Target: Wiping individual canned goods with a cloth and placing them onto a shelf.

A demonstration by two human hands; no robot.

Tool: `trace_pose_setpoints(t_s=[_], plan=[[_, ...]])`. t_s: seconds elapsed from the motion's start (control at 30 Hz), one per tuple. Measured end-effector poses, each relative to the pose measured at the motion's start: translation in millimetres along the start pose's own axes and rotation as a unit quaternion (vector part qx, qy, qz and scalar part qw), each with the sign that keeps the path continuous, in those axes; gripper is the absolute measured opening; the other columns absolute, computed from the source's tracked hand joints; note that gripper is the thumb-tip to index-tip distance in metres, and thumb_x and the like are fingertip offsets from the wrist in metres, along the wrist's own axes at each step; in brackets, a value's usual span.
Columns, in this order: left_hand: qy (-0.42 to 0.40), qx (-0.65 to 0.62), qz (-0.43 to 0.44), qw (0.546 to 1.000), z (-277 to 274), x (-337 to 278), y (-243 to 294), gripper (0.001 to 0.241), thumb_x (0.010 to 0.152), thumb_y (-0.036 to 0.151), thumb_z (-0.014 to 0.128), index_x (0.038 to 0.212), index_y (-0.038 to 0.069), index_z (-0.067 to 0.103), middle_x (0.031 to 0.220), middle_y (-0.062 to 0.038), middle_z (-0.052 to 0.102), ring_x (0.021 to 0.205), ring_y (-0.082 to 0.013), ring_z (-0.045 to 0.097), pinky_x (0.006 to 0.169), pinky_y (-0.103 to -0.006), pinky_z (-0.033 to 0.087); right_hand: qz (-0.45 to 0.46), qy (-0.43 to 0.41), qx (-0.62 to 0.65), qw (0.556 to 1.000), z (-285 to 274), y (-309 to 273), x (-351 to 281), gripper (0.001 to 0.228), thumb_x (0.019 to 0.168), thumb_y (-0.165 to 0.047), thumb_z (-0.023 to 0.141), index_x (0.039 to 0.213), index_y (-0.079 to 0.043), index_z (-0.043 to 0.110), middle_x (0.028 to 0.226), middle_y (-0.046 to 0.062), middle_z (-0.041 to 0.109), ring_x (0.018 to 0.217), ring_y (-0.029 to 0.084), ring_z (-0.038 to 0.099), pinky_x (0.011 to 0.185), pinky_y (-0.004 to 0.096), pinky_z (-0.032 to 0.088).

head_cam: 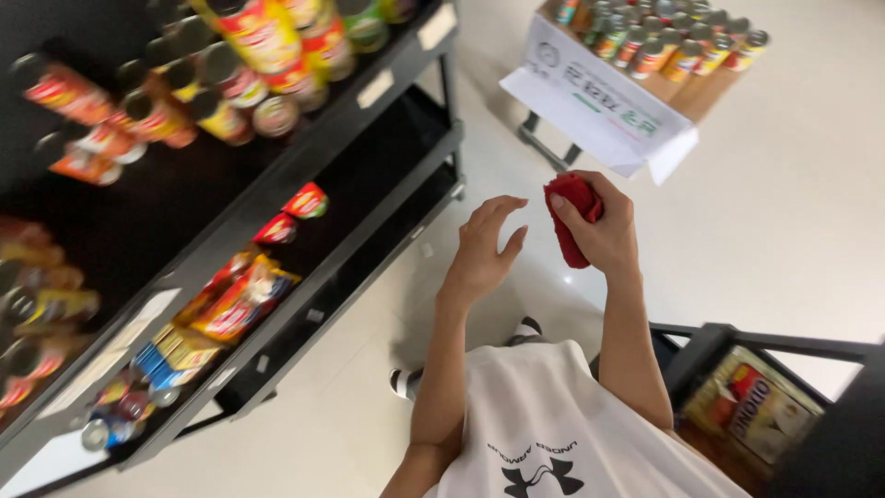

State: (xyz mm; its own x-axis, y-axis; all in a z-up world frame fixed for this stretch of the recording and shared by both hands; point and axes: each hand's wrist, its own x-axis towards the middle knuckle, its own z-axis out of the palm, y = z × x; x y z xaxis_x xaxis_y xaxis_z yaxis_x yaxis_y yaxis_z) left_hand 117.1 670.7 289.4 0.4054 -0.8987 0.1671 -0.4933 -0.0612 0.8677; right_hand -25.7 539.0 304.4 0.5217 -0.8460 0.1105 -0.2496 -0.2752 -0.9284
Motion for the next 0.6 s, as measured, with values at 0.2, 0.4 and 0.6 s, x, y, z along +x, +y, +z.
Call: trace_pose_setpoints(t_s=[0.2,0.4,0.6], plan=[[-0.087,0.061,-0.015,0.994,88.7,71.1,30.3,0.037,0.102,0.026,0.061,0.138,0.019,0.059,0.144,-0.003,0.055,0.134,-0.0234,0.053,0.111,-0.0517,0.036,0.009,0.040,-0.046,0.998,-97.3,36.0,36.7,0.037,0.090,-0.023,0.078,0.121,-0.004,0.070,0.105,0.010,0.076,0.091,0.018,0.072,0.077,0.032,0.060],[-0.136,0.044,0.007,0.990,155.0,135.3,41.9,0.036,0.102,0.027,0.063,0.137,0.019,0.059,0.144,-0.002,0.056,0.133,-0.0226,0.054,0.110,-0.0514,0.037,0.096,0.093,-0.034,0.990,-162.9,82.0,66.1,0.036,0.092,-0.026,0.077,0.120,-0.004,0.070,0.099,0.011,0.076,0.085,0.018,0.072,0.074,0.031,0.061],[-0.176,0.028,0.055,0.982,222.8,227.4,43.7,0.040,0.099,0.026,0.067,0.137,0.019,0.059,0.140,-0.003,0.059,0.133,-0.0235,0.055,0.108,-0.0502,0.039,0.136,0.154,-0.047,0.978,-215.3,113.6,109.8,0.038,0.089,-0.025,0.076,0.121,-0.005,0.070,0.101,0.010,0.076,0.086,0.017,0.072,0.074,0.031,0.061]])
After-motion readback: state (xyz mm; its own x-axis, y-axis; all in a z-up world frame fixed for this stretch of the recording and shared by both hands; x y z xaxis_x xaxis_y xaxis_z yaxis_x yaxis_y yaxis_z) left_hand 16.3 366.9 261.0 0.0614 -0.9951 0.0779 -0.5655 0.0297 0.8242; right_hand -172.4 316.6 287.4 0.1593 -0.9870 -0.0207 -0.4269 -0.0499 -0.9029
